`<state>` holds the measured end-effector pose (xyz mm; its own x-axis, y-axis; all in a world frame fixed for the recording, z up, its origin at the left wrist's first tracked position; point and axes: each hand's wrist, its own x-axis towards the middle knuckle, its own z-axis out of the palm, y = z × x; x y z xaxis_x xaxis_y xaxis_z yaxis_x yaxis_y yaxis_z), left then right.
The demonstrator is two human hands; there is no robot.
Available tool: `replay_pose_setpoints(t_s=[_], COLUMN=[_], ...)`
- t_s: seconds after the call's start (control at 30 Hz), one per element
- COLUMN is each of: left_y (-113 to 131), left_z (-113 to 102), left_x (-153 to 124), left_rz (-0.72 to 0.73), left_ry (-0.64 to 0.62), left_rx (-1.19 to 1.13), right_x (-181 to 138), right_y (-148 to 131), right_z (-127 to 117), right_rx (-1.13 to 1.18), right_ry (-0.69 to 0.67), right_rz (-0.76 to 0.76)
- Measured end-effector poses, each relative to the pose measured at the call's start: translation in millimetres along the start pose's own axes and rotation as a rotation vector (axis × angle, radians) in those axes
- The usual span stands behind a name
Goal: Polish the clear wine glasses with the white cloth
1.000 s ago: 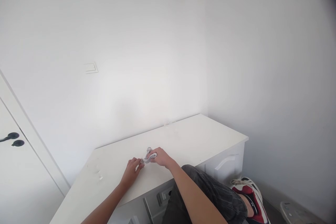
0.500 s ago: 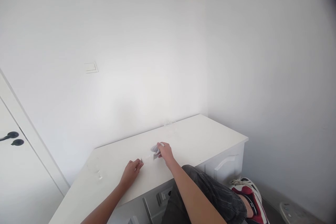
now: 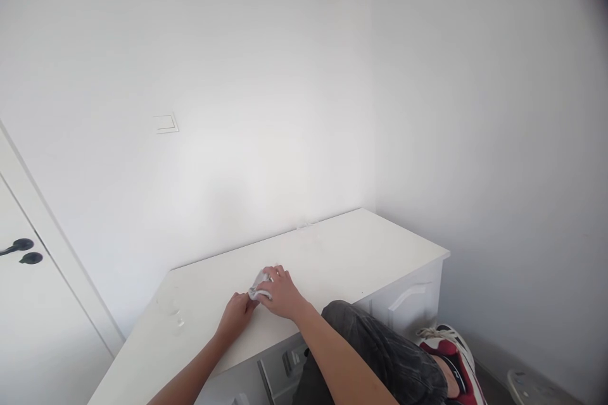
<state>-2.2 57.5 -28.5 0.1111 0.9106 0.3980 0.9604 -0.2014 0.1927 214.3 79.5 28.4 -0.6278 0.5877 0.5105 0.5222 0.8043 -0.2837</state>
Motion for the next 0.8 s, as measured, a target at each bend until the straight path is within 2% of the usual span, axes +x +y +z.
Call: replay_pose_setpoints(t_s=[0.23, 0.4, 0.47, 0.63, 0.8], left_y=[8, 12, 12, 11, 12], left_z=[-5, -8, -8, -7, -10], left_x=[-1, -1, -1, -1, -2], left_rz=[0.015, 0.012, 0.01, -0.007, -0.026], left_ry=[-0.002, -0.011, -0.018, -0.018, -0.027], left_rx=[-0.003, -0.031, -0.027, -0.011, -0.043], right_x=[1, 4, 3, 1, 5], right_y=[3, 3, 2, -3, 1], right_z=[4, 4, 8, 21, 19], right_rx=[-0.117, -0.171, -0.168, -0.165, -0.161], right_ry=[0.003, 0.108, 0.079, -0.044, 0.023], right_rz=[-0.005, 0.163, 0.178, 0.07, 0.4])
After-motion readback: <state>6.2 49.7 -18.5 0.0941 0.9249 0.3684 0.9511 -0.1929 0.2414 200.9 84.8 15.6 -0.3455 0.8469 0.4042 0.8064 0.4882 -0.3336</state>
